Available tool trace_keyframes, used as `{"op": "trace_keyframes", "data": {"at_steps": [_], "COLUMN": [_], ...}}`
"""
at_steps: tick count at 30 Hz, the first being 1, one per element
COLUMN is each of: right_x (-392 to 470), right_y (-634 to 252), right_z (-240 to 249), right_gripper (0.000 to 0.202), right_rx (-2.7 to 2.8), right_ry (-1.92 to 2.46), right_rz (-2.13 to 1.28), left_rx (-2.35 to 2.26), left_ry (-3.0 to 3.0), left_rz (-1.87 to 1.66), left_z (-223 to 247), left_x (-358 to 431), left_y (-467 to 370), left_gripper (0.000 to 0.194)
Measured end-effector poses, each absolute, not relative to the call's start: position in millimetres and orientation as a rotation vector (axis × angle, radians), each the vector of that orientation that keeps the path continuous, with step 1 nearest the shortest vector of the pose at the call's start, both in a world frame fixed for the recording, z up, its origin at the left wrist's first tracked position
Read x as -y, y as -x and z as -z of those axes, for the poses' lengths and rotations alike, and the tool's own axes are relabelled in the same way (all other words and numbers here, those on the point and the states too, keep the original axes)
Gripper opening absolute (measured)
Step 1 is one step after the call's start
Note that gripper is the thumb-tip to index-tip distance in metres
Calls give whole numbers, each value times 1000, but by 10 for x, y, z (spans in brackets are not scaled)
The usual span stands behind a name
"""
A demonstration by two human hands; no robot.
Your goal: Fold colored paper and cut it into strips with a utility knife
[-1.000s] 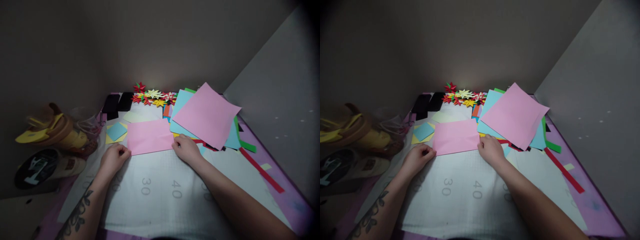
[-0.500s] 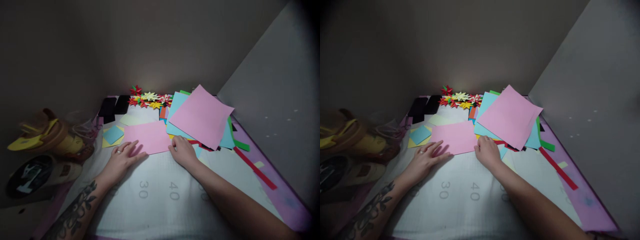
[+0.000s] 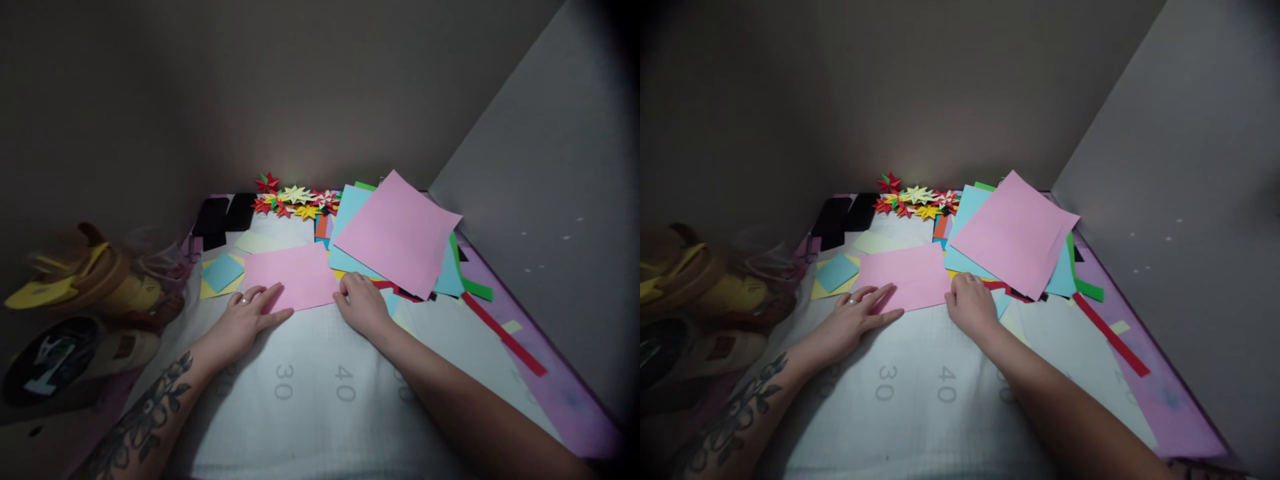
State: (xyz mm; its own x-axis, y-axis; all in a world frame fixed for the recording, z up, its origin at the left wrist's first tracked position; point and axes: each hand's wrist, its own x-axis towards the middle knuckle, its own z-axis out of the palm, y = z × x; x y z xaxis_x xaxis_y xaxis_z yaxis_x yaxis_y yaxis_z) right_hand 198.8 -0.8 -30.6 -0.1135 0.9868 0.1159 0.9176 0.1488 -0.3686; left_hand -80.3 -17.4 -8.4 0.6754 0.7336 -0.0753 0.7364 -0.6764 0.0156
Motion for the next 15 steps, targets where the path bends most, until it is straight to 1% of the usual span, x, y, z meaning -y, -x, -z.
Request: {"op": "trace_keyframes", "data": {"at_steps": [3, 7, 10, 12, 15], "right_x": [2, 49, 166, 262, 376], "right_y": [-2002, -2008, -1926, -1820, -1652], "right_z": [330, 330, 297, 283, 298], "right_gripper": [11, 6, 16, 24, 35], "right_rx": [2089, 2051, 2128, 2254, 2409], "right_ry": [1822, 1709, 1394, 1163, 1050], "right_rz": [-297, -228, -109, -91, -144], "left_rx": [-1219, -1224, -1241, -1250, -1282], "left_ry": [-2762, -2726, -2741, -2752, -2773], "left_rz": [87, 60, 9, -9, -4], "left_z": [34, -7, 12, 34, 56], "left_x": [134, 113, 126, 143, 178], "left_y": [790, 756, 742, 735, 716], "left_gripper": [74, 62, 56, 54, 53]}}
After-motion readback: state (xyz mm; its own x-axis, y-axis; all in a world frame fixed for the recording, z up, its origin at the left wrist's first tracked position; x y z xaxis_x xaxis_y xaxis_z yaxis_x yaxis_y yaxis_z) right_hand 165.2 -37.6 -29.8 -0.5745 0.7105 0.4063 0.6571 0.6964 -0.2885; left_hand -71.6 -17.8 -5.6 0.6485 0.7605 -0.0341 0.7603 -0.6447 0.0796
